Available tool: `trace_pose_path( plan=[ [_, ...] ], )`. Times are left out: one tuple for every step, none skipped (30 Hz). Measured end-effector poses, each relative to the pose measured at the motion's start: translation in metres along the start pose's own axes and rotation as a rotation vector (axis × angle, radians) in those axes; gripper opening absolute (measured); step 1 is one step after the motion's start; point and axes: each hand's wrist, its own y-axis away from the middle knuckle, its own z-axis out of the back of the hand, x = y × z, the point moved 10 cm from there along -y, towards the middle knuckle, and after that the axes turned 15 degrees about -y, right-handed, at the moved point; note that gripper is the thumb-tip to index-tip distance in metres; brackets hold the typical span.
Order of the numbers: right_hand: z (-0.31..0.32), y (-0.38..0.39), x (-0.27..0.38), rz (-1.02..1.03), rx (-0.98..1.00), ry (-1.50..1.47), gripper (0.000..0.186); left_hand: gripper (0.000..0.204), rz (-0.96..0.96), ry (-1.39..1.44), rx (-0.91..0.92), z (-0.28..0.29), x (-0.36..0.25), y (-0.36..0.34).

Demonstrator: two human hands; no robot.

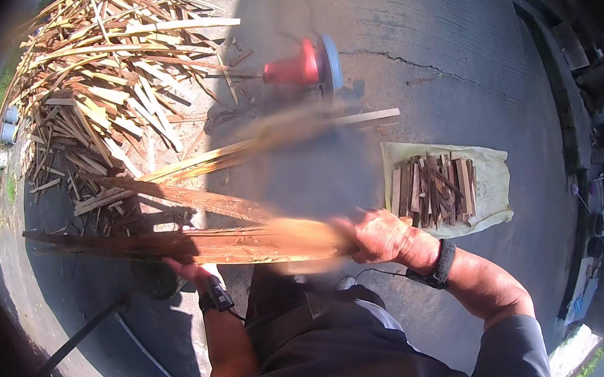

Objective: The person uses a circular saw to cut thin strips of wood into shorter pieces, then gathers the cut pieces and places them into a sack.

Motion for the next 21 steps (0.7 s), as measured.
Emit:
trace_pose_path(
  plan=[
    [0.01, -0.015, 0.005, 0.034, 0.002, 0.015, 0.083, 0.071, 0.079, 0.076, 0.041, 0.005, 0.02, -0.011],
    [0.01, -0.036, 0.008, 0.07, 0.013, 0.023, 0.083, 0.073, 0.161, 0.145, 0.07, 0.005, 0.032, -0.024],
    [-0.001, -0.057, -0.007, 0.01, 0.087, 0.036, 0.083, 0.074, 0.255, 0.23, 0.098, 0.0, 0.05, -0.035],
    [0.002, -0.068, -0.019, -0.033, 0.104, 0.017, 0.083, 0.076, 0.37, 0.321, 0.123, -0.018, 0.07, -0.034],
    [0.004, -0.087, -0.022, -0.035, 0.147, 0.007, 0.083, 0.078, 0.431, 0.446, 0.241, -0.028, 0.079, -0.045],
    [0.005, -0.101, -0.026, -0.039, 0.192, -0.001, 0.082, 0.077, 0.464, 0.533, 0.202, -0.026, 0.096, -0.049],
    [0.006, -0.109, -0.032, 0.002, 0.159, 0.008, 0.082, 0.078, 0.458, 0.338, 0.122, -0.011, 0.113, -0.053],
    [0.018, -0.118, -0.037, 0.015, 0.1, -0.058, 0.082, 0.079, 0.452, 0.152, 0.055, -0.006, 0.127, -0.054],
    [0.019, -0.126, -0.048, -0.027, 0.133, -0.076, 0.083, 0.079, 0.501, 0.137, -0.022, -0.004, 0.145, -0.047],
    [0.024, -0.134, -0.063, -0.075, 0.146, -0.084, 0.083, 0.079, 0.549, 0.129, -0.079, -0.01, 0.162, -0.045],
    [0.016, -0.138, -0.088, -0.158, 0.218, -0.119, 0.082, 0.078, 0.598, 0.181, -0.039, -0.022, 0.173, -0.046],
    [0.012, -0.141, -0.108, -0.214, 0.253, -0.126, 0.081, 0.078, 0.612, 0.172, -0.048, -0.028, 0.183, -0.046],
    [0.014, -0.146, -0.123, -0.216, 0.232, -0.15, 0.081, 0.075, 0.633, 0.135, -0.069, -0.033, 0.193, -0.048],
    [0.018, -0.15, -0.134, -0.218, 0.201, -0.173, 0.081, 0.073, 0.651, 0.099, -0.08, -0.041, 0.201, -0.05],
    [0.017, -0.154, -0.148, -0.206, 0.176, -0.153, 0.082, 0.074, 0.606, 0.074, -0.113, -0.047, 0.207, -0.055],
    [0.018, -0.16, -0.161, -0.21, 0.163, -0.181, 0.083, 0.074, 0.613, 0.061, -0.106, -0.053, 0.216, -0.06],
    [0.015, -0.165, -0.176, -0.23, 0.163, -0.177, 0.084, 0.074, 0.681, 0.099, -0.122, -0.058, 0.23, -0.06],
    [0.011, -0.169, -0.191, -0.251, 0.162, -0.175, 0.084, 0.074, 0.749, 0.136, -0.14, -0.062, 0.242, -0.058],
    [0.007, -0.178, -0.205, -0.238, 0.16, -0.162, 0.085, 0.076, 0.748, 0.133, -0.082, -0.067, 0.253, -0.067],
    [0.005, -0.182, -0.219, -0.239, 0.147, -0.172, 0.085, 0.076, 0.745, 0.122, -0.069, -0.069, 0.264, -0.073],
    [0.0, -0.183, -0.237, -0.287, 0.177, -0.167, 0.086, 0.077, 0.739, 0.11, 0.01, -0.077, 0.275, -0.078]
  ],
)
